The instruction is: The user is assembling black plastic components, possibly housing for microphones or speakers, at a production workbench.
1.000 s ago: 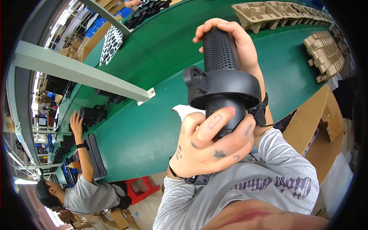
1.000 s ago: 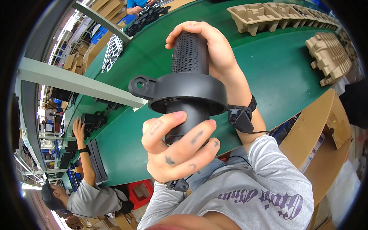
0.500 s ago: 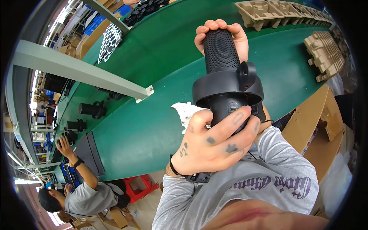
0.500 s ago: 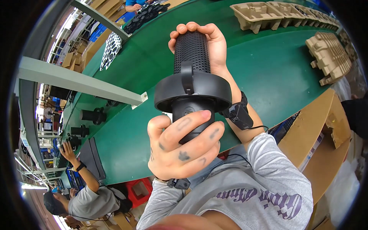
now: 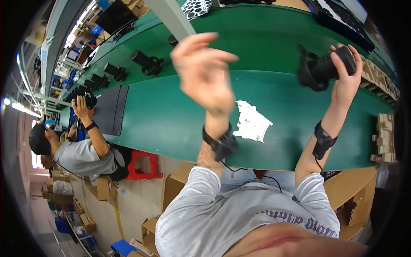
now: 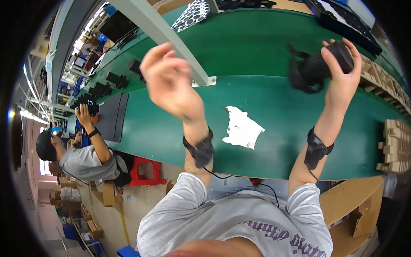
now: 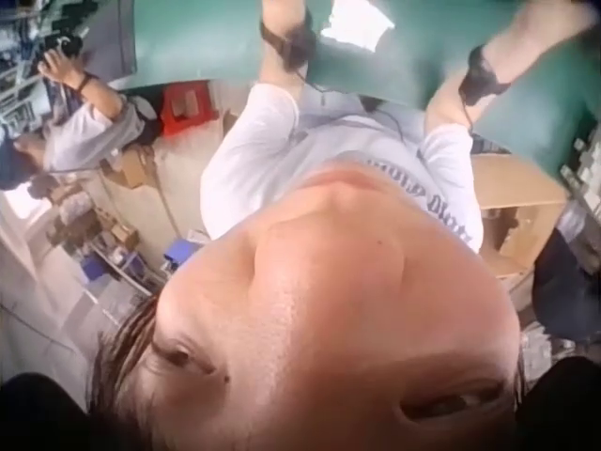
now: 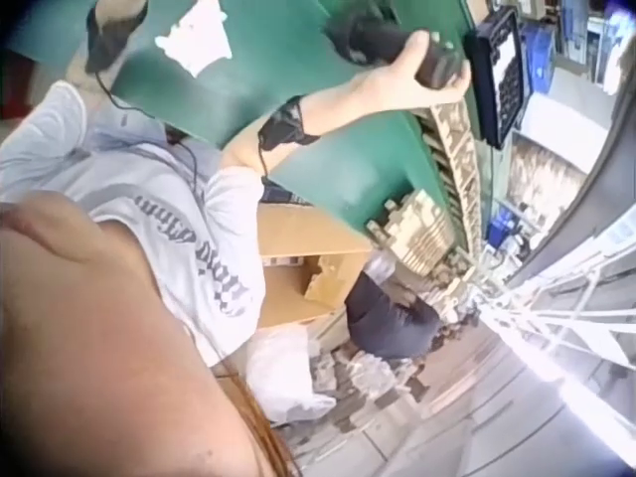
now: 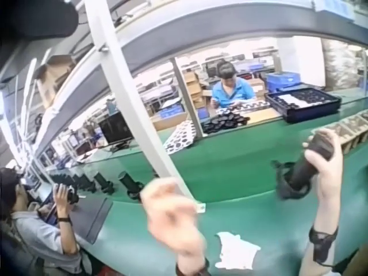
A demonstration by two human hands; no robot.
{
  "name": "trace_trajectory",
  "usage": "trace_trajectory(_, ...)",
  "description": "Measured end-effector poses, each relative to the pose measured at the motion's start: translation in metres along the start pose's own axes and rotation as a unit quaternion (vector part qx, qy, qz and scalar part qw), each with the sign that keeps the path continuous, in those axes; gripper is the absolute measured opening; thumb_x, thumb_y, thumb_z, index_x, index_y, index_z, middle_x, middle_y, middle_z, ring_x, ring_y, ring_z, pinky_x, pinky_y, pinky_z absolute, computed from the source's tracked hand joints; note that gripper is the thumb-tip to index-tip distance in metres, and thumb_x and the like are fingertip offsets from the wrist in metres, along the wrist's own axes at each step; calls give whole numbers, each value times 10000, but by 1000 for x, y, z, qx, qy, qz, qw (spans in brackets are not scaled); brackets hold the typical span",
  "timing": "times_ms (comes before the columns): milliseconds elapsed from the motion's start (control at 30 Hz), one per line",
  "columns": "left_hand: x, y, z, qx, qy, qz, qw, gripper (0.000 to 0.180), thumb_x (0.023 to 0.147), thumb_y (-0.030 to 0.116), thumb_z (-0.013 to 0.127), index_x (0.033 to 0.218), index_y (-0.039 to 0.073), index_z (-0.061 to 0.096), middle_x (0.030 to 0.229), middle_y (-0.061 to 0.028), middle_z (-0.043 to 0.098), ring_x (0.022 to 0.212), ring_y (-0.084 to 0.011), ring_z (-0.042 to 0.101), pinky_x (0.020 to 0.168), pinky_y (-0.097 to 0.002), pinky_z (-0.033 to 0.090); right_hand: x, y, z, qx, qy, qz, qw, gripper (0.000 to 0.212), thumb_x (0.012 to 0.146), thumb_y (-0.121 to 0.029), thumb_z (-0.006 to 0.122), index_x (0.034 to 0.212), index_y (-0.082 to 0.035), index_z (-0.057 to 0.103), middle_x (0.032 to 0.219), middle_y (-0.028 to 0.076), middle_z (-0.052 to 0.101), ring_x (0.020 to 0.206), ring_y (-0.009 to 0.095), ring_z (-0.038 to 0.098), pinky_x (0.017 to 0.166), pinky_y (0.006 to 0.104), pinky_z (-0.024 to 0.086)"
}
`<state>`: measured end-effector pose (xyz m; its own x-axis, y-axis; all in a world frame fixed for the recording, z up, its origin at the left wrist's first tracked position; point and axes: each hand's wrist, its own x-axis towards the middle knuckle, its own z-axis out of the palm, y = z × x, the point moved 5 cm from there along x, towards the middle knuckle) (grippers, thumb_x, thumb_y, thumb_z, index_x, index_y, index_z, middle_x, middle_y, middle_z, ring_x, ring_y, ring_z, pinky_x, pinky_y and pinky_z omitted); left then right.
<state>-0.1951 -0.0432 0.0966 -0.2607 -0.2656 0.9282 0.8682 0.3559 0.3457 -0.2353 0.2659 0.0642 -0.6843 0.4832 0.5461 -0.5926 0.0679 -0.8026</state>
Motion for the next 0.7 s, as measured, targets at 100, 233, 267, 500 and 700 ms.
trace_trajectory(100, -17, -99, -58, -163, 278, -231, 918, 323, 761, -83, 449, 1053, 48, 489, 1114, -111, 490, 1001, -195, 498, 806, -308, 437, 13, 29, -24, -260, 28, -64, 963, 430, 748, -95, 732, 1153, -63, 587, 1141, 99, 596, 1049, 233, 589, 906, 341, 469)
trace_trajectory(233, -103, -208, -74, -140, 376, -485, 777, 479, 770, 36, 541, 1226, 122, 421, 1175, -71, 456, 1041, -195, 453, 909, -390, 386, 34, 82, -107, -417, 93, 19, 904, 450, 693, -153, 773, 1121, -132, 636, 1092, 81, 637, 1021, 192, 594, 886, 306, 455)
trace_trajectory(267, -125, -227, -69, -140, 394, -524, 742, 471, 774, 58, 551, 1221, 126, 417, 1197, -76, 451, 1058, -199, 445, 922, -397, 380, 34, 87, -119, -426, 81, 28, 901, 447, 692, -164, 776, 1116, -123, 638, 1098, 86, 638, 1025, 197, 593, 888, 307, 453)
trace_trajectory(500, -146, -293, -72, -144, 327, -617, 701, 256, 812, 205, 644, 989, 64, 525, 920, -62, 595, 821, -200, 588, 677, -379, 507, 33, 53, -140, -467, 37, 58, 882, 416, 751, -283, 764, 1105, -92, 661, 1152, 114, 618, 1087, 221, 566, 948, 333, 411)
trace_trajectory(700, -124, -339, -142, -247, 318, -695, 596, 49, 789, 52, 519, 825, 46, 487, 672, -33, 467, 533, -169, 435, 533, -299, 431, 17, 0, -88, -279, 182, -50, 941, 228, 828, -235, 700, 1005, -92, 697, 1040, 73, 643, 947, 163, 600, 880, 289, 448)
